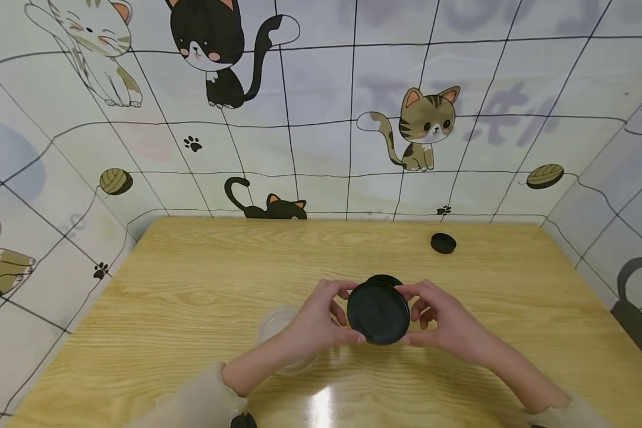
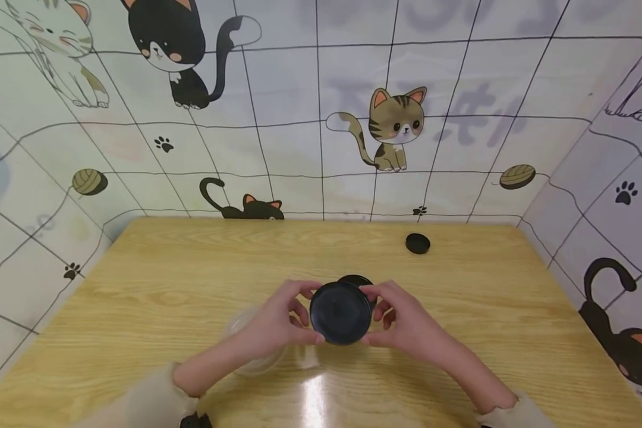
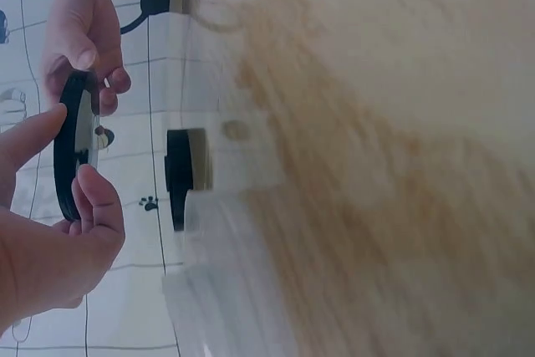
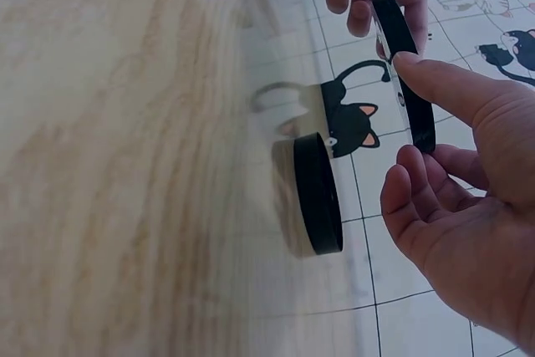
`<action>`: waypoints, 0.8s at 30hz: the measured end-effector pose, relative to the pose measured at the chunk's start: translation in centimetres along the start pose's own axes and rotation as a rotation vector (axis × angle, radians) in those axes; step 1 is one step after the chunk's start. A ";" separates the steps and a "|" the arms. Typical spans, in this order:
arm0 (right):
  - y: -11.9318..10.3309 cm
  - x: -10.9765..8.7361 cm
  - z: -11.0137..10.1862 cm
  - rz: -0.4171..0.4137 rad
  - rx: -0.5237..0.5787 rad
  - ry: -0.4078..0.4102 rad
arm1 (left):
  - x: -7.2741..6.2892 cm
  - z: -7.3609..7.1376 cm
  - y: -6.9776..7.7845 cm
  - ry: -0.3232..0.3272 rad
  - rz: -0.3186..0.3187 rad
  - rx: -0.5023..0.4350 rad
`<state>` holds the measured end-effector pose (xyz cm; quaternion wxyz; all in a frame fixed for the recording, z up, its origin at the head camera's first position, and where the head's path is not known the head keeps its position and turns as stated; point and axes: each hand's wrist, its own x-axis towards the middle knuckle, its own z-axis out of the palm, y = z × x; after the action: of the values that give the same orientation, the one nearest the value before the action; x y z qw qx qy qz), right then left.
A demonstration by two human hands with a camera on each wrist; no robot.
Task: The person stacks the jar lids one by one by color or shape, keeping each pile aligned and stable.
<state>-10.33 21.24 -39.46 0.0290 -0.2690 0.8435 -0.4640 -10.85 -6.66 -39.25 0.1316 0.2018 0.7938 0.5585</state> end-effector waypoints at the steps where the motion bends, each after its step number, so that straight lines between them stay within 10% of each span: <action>1: 0.1 -0.2 -0.1 0.001 -0.001 0.000 | 0.0 0.3 0.0 -0.004 -0.009 -0.007; 24: 3.1 -5.4 0.5 0.043 0.059 -0.037 | -0.4 5.1 -1.1 -0.097 -0.130 -0.080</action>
<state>-6.90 24.77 -43.30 0.0626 -0.2586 0.8343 -0.4828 -8.44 -2.88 -42.00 0.2137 0.1713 0.7749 0.5696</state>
